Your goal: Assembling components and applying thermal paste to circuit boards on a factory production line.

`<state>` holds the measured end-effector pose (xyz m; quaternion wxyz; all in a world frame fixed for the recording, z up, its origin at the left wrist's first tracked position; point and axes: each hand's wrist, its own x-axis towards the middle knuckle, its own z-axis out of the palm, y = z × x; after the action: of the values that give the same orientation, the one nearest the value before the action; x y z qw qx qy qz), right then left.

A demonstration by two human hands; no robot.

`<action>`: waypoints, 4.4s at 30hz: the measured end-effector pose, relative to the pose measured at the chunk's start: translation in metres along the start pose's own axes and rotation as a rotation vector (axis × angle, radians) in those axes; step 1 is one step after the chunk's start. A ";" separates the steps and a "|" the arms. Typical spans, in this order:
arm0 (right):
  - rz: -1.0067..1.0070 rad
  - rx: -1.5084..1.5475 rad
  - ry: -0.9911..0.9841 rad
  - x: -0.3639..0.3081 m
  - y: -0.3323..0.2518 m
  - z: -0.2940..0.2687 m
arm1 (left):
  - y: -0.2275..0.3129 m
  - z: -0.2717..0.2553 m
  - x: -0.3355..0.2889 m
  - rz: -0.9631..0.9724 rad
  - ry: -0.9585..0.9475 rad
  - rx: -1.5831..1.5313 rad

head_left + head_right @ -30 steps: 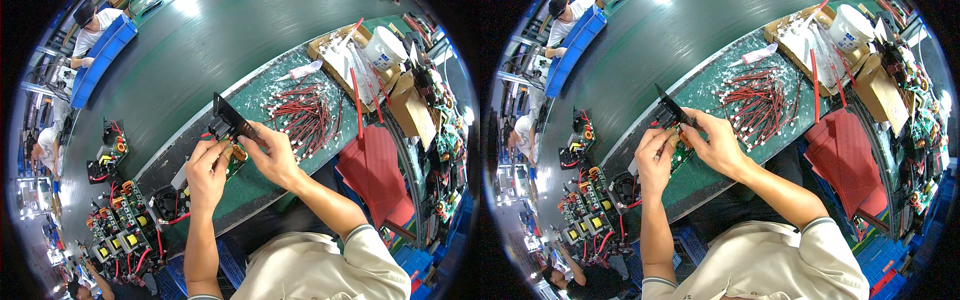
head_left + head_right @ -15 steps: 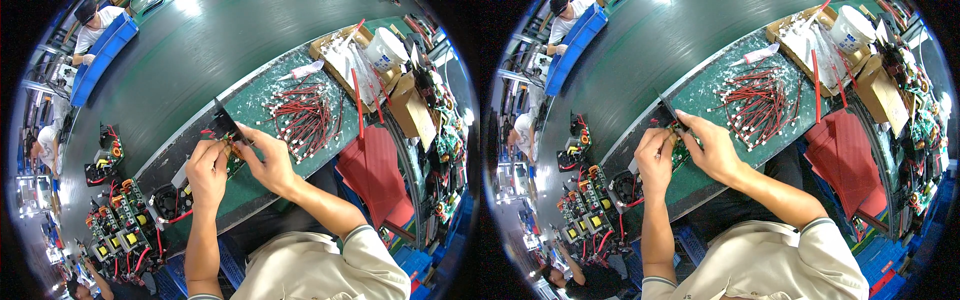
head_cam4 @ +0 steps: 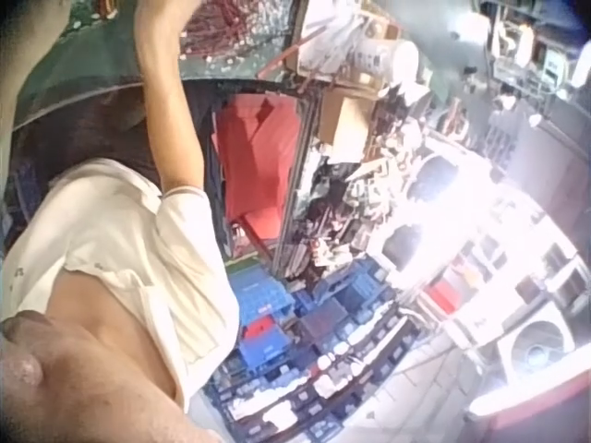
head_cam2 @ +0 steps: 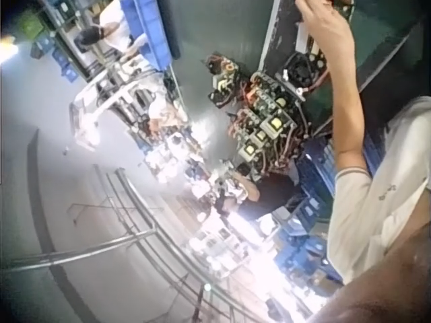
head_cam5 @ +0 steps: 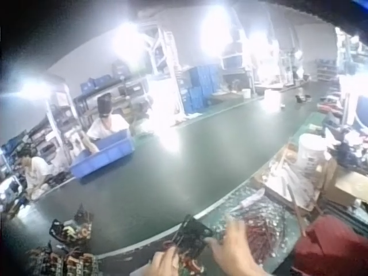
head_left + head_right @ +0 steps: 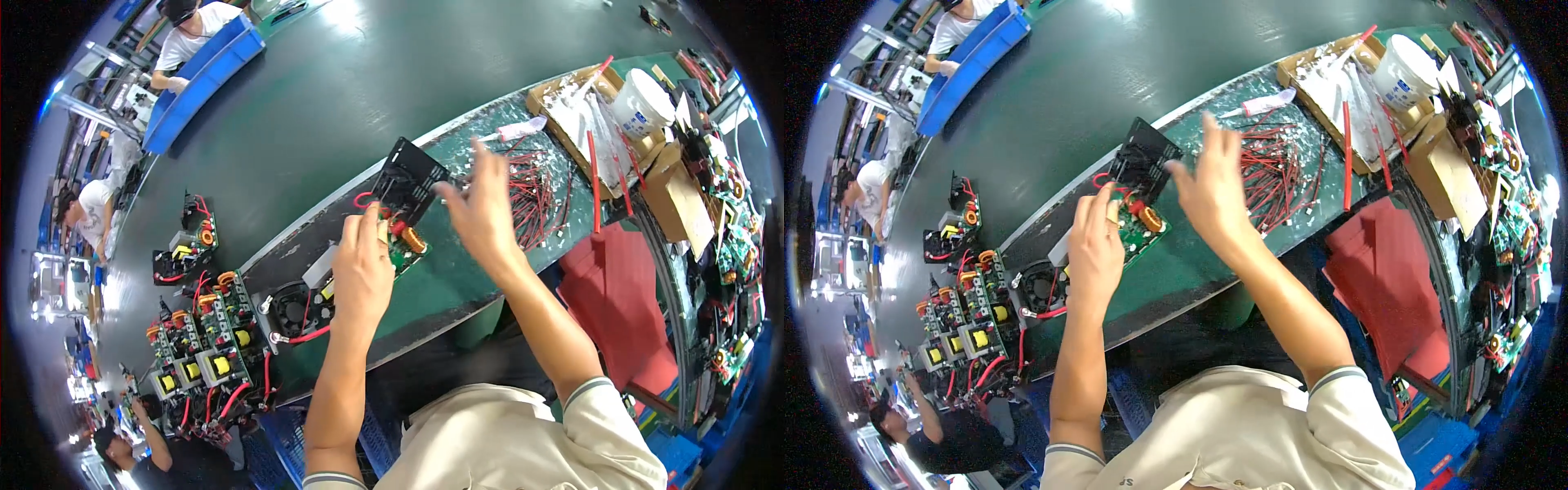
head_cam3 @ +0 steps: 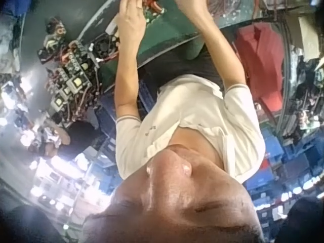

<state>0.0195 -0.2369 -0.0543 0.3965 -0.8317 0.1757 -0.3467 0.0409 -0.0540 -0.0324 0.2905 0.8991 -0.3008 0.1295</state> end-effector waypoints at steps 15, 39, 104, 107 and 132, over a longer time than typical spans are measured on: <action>0.640 0.907 -0.922 -0.030 -0.021 -0.020 | 0.000 -0.032 -0.003 0.131 -0.180 -0.160; 0.311 0.500 -0.599 -0.006 -0.021 0.003 | 0.000 -0.012 0.025 -0.230 -0.001 -0.275; -0.358 0.064 -0.514 -0.061 -0.017 -0.025 | -0.037 -0.033 -0.063 -0.040 -0.151 0.346; -0.533 -0.037 -0.595 -0.059 -0.011 -0.006 | -0.041 -0.025 -0.060 0.009 -0.095 0.352; -0.361 0.088 -0.729 -0.036 -0.003 0.011 | -0.043 -0.014 -0.057 -0.050 -0.113 0.544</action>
<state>0.0025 -0.2083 -0.0727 0.4008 -0.8998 -0.1402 -0.1005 0.0221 0.0090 -0.0637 0.0243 0.9570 -0.2483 0.1479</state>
